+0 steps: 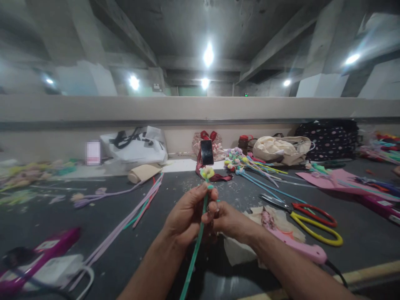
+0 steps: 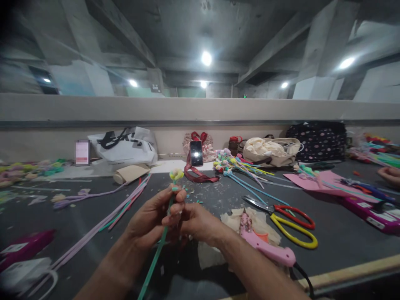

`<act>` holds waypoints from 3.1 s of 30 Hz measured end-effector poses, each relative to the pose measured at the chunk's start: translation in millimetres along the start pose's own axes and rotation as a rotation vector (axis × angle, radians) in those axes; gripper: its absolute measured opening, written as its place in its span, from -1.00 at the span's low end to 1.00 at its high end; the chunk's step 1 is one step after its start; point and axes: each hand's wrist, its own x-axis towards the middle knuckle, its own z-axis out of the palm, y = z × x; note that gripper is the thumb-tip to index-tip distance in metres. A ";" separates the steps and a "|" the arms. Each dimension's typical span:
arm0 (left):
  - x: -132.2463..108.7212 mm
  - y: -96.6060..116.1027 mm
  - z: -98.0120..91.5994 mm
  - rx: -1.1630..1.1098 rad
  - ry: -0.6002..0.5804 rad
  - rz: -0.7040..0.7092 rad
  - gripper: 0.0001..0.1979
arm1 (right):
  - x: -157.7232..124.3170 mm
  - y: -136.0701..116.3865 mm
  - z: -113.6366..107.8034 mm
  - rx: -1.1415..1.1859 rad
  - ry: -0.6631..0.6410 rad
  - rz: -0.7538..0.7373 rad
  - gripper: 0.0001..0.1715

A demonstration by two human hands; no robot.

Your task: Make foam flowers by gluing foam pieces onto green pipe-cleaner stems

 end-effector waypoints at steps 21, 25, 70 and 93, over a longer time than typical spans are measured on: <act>1.3 4.5 35.5 0.133 0.009 -0.099 -0.70 | -11.7 -14.9 -23.4 -0.106 0.039 -0.045 -0.76; 3.0 5.9 22.7 0.161 0.193 0.041 -0.83 | -26.3 -27.6 -67.3 -0.281 0.271 -0.063 -0.71; 64.2 -103.1 5.9 0.744 0.279 -0.171 -0.79 | -190.2 -37.5 -127.2 -0.516 0.552 0.156 -0.69; 54.3 -78.8 11.3 0.669 0.310 0.017 -0.71 | -158.3 -14.0 -107.7 0.379 0.661 -0.075 -0.72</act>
